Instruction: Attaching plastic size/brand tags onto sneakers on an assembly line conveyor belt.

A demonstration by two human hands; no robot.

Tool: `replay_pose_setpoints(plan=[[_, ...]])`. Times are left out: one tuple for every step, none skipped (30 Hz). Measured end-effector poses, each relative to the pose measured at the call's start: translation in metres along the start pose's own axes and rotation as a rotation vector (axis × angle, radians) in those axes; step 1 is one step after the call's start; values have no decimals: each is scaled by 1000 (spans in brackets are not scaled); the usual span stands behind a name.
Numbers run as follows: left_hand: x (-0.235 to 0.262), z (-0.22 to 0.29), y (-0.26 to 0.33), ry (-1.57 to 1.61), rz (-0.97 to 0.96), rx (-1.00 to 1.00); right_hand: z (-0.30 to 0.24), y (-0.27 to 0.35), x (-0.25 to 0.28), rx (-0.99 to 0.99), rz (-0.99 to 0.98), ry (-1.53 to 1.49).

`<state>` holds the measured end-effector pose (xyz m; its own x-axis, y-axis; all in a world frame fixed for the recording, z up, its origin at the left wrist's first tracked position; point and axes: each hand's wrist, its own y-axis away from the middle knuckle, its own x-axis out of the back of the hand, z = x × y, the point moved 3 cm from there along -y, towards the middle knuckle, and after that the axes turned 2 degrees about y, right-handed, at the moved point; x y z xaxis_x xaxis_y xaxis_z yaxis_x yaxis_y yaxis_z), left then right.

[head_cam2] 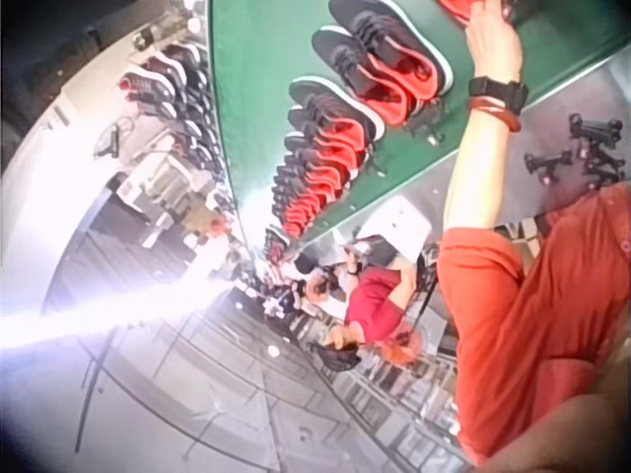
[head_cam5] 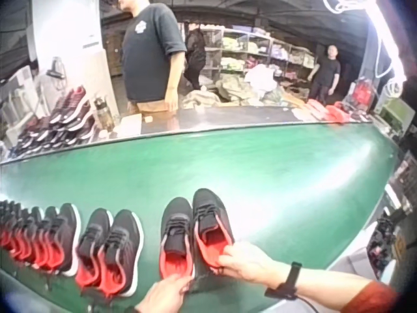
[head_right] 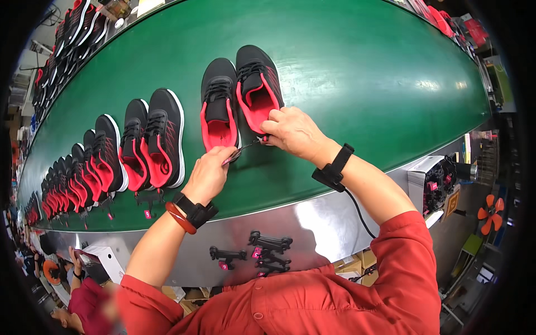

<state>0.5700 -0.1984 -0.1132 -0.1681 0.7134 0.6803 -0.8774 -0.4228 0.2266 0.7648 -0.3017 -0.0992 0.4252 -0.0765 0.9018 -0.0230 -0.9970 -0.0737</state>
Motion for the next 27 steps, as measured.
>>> replay_pose_setpoints(plan=[[-1,-1,1,-15,-3,3,0,2,-2,5,12,-16],[-2,-1,1,-30,-7,7,-1,4,-5,9,24,-33],[-3,-2,1,-45,-11,9,0,6,-7,-6,33,-44],[-5,-2,1,-58,-11,15,1,8,-8,-20,41,-55],[-6,-3,1,-72,-11,20,2,9,-10,-34,48,-66],[-8,-3,1,-85,-11,25,3,10,-14,-51,33,-74],[-8,-3,1,-92,-7,28,2,9,-16,-60,22,-78],[-9,-4,1,-99,-3,32,0,7,-17,-69,12,-82],[-10,-4,2,-107,2,35,-2,6,-17,-78,1,-86],[-9,-3,2,-104,6,39,-4,5,-15,-79,9,-85],[-9,-3,2,-101,11,43,-6,3,-13,-80,16,-85],[-9,-3,3,-98,16,47,-8,2,-12,-81,24,-84],[-10,-3,3,-93,16,51,-8,1,-10,-72,13,-66],[-11,-3,2,-87,16,55,-8,1,-8,-63,2,-49],[-12,-4,3,-82,16,59,-9,0,-8,-55,-9,-31],[-12,-4,3,-81,22,58,-9,0,-8,-44,-17,-8],[-12,-3,4,-79,27,57,-9,0,-8,-33,-25,15],[-12,-3,4,-78,33,56,-10,-1,-8,-22,-34,37],[-13,-4,5,-79,32,53,-11,-1,-9,-15,-34,64],[-14,-4,5,-79,30,50,-12,-2,-9,-9,-34,90],[-15,-5,6,-79,28,47,-14,-2,-10,-2,-35,116],[-16,-4,6,-86,29,50,-14,-3,-10,-2,-47,143],[-15,-3,6,-92,29,54,-14,-5,-10,-2,-59,170],[-15,-2,7,-98,30,57,-14,-6,-9,-2,-71,196],[-15,-3,7,-89,40,43,-17,-8,-8,24,-72,241],[-16,-3,8,-80,51,29,-20,-9,-7,49,-73,286],[-16,-4,8,-71,61,14,-23,-11,-7,75,-74,331]])
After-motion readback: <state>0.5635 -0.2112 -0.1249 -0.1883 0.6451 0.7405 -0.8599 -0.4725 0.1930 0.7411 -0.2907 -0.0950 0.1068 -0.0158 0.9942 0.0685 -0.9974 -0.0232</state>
